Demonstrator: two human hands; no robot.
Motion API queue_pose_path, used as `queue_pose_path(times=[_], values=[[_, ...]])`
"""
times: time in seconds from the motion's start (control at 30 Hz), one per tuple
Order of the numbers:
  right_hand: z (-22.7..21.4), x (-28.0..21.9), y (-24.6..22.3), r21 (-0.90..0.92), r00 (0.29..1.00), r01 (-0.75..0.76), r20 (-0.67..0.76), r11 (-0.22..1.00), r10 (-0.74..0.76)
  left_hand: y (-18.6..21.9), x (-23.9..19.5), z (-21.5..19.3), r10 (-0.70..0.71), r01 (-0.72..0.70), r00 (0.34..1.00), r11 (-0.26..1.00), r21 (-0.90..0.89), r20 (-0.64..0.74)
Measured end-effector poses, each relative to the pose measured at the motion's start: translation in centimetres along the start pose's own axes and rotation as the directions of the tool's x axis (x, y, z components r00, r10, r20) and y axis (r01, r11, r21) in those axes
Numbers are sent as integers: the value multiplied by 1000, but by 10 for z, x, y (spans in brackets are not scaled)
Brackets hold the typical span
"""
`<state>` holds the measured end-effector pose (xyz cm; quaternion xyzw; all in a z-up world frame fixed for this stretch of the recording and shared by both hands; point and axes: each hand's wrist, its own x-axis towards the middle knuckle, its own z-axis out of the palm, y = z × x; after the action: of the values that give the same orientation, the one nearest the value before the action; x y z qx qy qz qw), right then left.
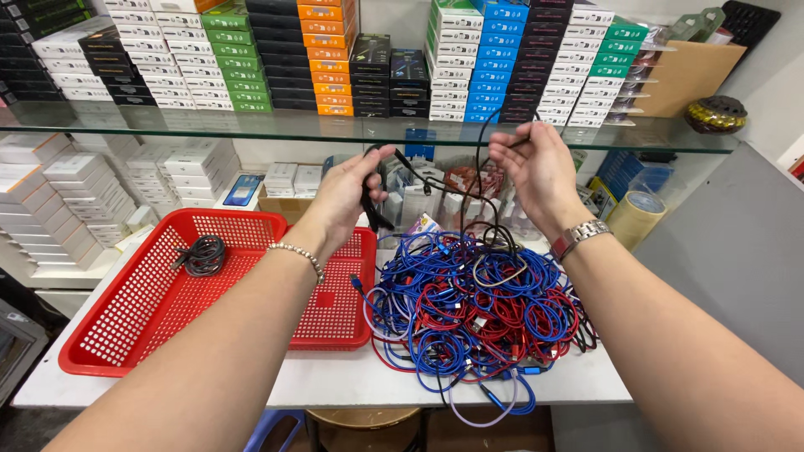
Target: The person untangles and coils various colored cables from a pile on a counter, then places each coiled cable into a red basket. The person handles black, blue, red, and beige cables one at a time.
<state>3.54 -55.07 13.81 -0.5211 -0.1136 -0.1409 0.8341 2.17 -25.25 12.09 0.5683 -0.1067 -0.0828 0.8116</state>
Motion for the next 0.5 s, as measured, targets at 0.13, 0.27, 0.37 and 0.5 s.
queue_pose_path(times=[0.13, 0.27, 0.37, 0.5], values=[[28, 13, -3, 49, 994, -12, 111, 999, 6, -38, -3, 28, -108, 104, 994, 930, 353, -8], [44, 16, 0, 140, 989, 22, 139, 990, -41, -79, -14, 48, -330, 205, 935, 798, 567, 126], [34, 13, -17, -42, 992, 121, 42, 992, -119, -69, 1, 29, -265, 275, 960, 845, 459, -87], [27, -20, -16, -721, 994, -96, -28, 686, 109, -33, 30, 3, -164, 153, 986, 968, 200, 38]])
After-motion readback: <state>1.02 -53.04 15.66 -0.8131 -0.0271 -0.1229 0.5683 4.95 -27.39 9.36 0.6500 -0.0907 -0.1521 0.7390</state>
